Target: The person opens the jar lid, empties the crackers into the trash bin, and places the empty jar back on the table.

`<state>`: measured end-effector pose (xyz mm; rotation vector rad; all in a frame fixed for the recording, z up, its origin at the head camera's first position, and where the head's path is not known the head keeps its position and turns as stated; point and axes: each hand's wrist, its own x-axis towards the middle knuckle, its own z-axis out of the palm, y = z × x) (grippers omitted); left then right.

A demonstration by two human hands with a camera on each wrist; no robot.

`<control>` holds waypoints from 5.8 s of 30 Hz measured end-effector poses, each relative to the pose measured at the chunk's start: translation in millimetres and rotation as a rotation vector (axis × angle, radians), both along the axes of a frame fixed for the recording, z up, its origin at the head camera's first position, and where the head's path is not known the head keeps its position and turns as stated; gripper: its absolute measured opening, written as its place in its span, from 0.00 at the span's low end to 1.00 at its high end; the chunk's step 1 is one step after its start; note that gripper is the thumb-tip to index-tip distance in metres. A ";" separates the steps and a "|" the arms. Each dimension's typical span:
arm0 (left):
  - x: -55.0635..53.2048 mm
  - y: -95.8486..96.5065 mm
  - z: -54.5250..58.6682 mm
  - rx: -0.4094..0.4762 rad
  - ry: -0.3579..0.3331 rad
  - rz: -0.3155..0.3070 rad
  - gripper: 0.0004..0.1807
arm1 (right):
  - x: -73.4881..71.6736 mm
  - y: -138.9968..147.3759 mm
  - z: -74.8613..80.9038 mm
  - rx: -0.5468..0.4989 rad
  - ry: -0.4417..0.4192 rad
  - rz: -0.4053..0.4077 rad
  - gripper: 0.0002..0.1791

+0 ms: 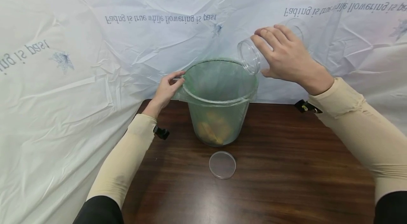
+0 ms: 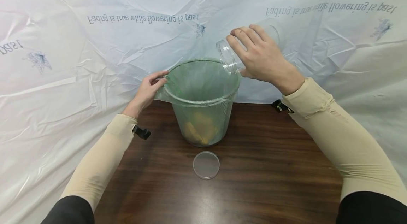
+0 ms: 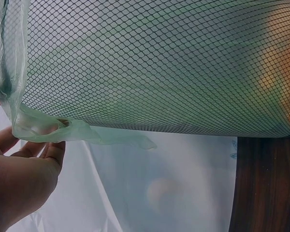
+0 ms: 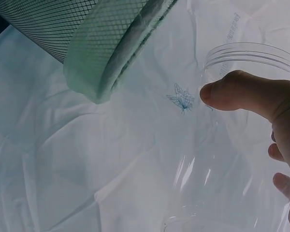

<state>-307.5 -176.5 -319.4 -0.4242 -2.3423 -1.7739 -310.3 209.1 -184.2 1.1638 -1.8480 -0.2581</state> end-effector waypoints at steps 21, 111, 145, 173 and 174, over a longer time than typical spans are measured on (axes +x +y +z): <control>-1.4 -1.6 1.3 -0.016 0.005 -0.002 0.24 | -2.4 11.3 -2.5 -0.065 -0.047 -0.022 0.58; 7.9 3.7 12.6 0.022 -0.024 -0.034 0.24 | 2.3 59.1 -8.9 -0.509 -0.273 -0.137 0.61; 11.1 3.6 14.8 0.027 -0.041 -0.055 0.24 | 2.4 73.9 -26.2 -0.616 -0.349 -0.113 0.62; -2.8 -2.0 -1.0 0.022 0.002 -0.033 0.24 | -1.0 83.4 -40.8 -0.746 -0.445 -0.128 0.62; -3.1 -1.8 -0.5 0.025 0.002 -0.034 0.24 | -1.4 84.1 -41.2 -0.752 -0.447 -0.126 0.62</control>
